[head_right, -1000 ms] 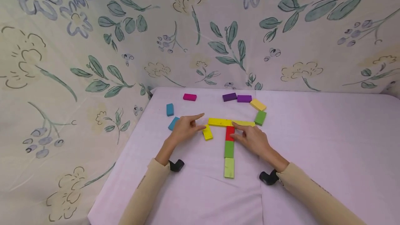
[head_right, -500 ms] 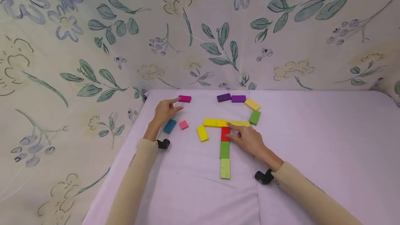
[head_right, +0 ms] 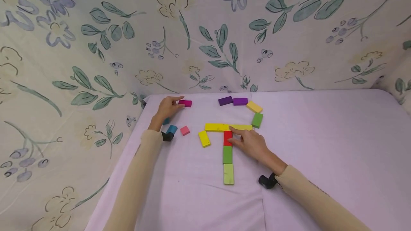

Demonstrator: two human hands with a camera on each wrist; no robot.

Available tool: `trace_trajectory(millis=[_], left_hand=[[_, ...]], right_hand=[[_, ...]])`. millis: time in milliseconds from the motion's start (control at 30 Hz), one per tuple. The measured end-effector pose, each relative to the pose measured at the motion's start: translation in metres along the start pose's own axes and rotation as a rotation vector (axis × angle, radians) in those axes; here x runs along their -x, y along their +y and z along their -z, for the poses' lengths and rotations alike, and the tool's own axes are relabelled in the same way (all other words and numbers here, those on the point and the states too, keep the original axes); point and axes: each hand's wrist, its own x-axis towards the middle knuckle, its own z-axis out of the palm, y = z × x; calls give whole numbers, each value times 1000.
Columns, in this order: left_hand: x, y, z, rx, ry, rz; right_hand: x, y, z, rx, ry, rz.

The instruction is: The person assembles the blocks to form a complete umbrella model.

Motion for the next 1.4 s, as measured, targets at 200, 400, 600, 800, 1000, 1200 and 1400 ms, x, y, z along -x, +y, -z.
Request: trace_trajectory(millis=[200, 400, 600, 800, 1000, 1200, 1400], left_hand=[[-2, 2, 0, 36, -30, -2], [-2, 6, -3, 63, -33, 37], [-1, 17, -10, 131, -27, 28], [1, 29, -21, 144, 6, 20], [-1, 38, -22, 156, -35, 42], [3, 35, -16, 170, -98, 37], [5, 32, -19, 144, -46, 54]], right_hand=[[0, 1, -1, 14, 6, 7], [1, 0, -1, 17, 2, 11], [2, 1, 0, 31, 6, 3], [1, 0, 1, 41, 4, 13], [0, -1, 1, 49, 4, 15], [0, -1, 0, 47, 8, 19], [1, -2, 0, 53, 11, 26]])
